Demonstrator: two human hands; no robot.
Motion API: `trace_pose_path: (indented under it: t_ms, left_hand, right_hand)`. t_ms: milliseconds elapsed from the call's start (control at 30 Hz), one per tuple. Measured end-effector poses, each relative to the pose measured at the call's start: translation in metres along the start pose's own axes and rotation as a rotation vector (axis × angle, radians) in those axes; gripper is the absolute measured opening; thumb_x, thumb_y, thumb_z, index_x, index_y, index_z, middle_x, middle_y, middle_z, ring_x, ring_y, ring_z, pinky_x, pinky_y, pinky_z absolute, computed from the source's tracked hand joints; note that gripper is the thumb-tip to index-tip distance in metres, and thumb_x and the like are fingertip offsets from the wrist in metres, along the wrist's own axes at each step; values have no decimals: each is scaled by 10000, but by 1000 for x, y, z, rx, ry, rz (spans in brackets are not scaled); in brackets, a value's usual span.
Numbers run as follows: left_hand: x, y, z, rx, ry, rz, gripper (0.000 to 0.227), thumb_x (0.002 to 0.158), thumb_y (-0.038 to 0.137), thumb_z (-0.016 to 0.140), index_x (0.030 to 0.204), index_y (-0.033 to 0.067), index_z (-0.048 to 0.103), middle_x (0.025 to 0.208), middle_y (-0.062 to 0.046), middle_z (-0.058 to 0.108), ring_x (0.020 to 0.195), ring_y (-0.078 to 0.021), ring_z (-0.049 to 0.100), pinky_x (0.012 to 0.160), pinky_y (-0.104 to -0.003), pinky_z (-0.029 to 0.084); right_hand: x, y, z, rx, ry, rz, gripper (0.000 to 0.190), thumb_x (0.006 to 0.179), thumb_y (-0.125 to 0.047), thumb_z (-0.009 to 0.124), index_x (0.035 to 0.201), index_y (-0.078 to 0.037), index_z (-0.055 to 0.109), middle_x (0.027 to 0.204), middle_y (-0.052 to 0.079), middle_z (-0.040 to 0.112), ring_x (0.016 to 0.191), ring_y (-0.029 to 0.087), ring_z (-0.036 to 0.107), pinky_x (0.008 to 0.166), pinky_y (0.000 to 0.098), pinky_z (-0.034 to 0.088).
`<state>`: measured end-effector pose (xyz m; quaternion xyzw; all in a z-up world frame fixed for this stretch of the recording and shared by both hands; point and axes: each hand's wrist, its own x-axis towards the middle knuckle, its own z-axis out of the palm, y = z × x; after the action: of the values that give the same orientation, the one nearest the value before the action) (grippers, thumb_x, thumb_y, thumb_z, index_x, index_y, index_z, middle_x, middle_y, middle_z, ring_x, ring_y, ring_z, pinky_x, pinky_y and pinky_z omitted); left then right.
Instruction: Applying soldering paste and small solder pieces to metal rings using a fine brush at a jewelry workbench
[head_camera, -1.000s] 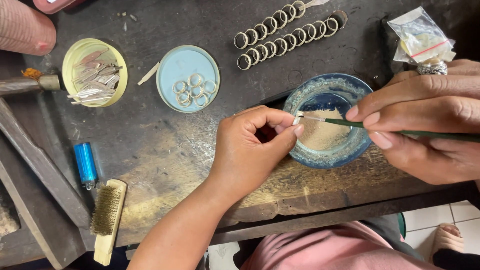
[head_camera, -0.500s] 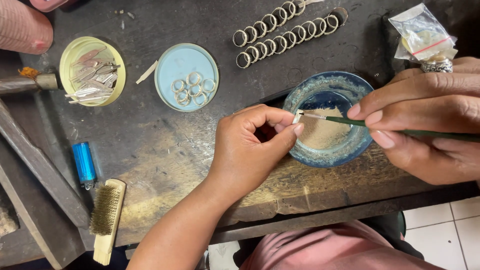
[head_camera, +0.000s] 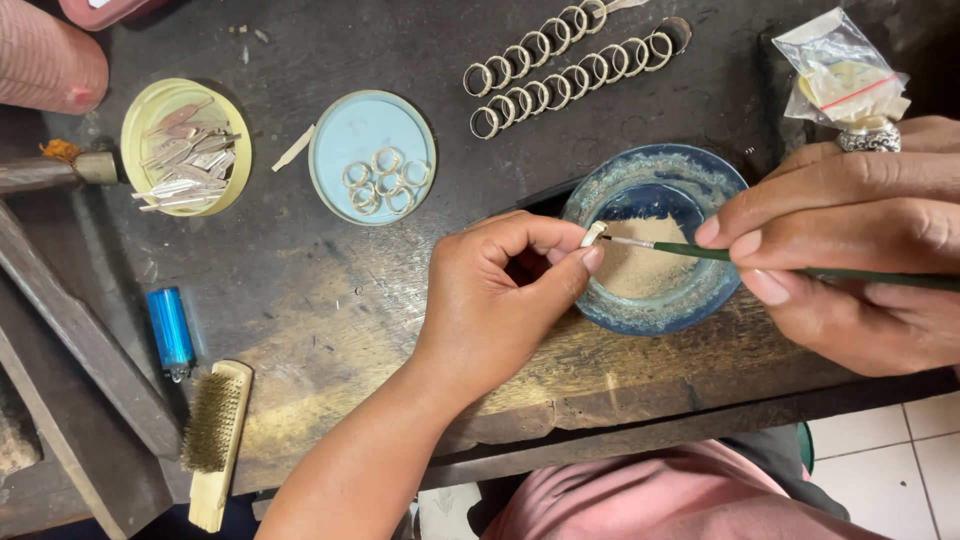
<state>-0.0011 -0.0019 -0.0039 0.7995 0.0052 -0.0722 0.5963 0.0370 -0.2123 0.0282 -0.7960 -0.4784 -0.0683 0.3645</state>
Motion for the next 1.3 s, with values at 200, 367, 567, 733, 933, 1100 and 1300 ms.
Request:
trace_pose_path:
  t_ms: [200,367,567,733,933,1100,1300]
  left_hand:
    - [0,2,0,-3,-14,-55,14,720,127,666,726,114,663,676,43,647,600,-3,523,536,-172,425]
    - [1,4,-2,-39,-37,-162,66,718,162,661,740,104,684,665,43,663,597,14,516,527,-164,429]
    - [1,2,-2,-131,-51,-208,65,720,139,674,744,80,687,675,19,668,607,10,518,543,-155,440]
    - [1,3,-4,-129,-56,-167,67,726,143,674,751,82,686,680,25,666,612,14,510,539,-154,439]
    - [0,5,-7,-114,-98,-139,53,733,125,653,761,94,686,711,20,677,648,-6,550,573,-170,447]
    - [1,7,-9,-152,-118,-131,57,740,119,639,757,91,685,714,7,682,650,-21,567,579,-179,453]
    - [2,6,-9,-266,-134,-277,67,726,84,654,760,53,702,674,-21,677,584,-44,546,526,-186,446]
  right_hand:
    - [2,0,1,-9,26,-34,75,757,-42,513,829,-18,510,831,104,631,612,175,622,471,250,430]
    - [-5,-1,-2,-50,-3,24,79,758,-74,507,834,-55,512,825,34,632,646,139,630,472,255,394]
    - [-15,3,-2,172,44,306,127,750,-97,490,853,-25,512,871,135,613,698,182,653,689,278,474]
    - [-2,-9,-9,95,-13,515,91,752,-27,520,808,4,584,871,114,621,774,151,629,518,192,475]
    - [-19,7,-8,-26,-20,338,84,753,-99,521,826,-75,554,860,33,642,791,133,636,877,346,430]
    - [-13,7,-4,-28,116,190,91,758,-80,508,839,-43,492,811,102,626,693,165,662,564,253,453]
    - [-2,3,-11,-33,143,172,85,741,-60,500,814,-17,493,757,125,625,685,174,673,575,259,533]
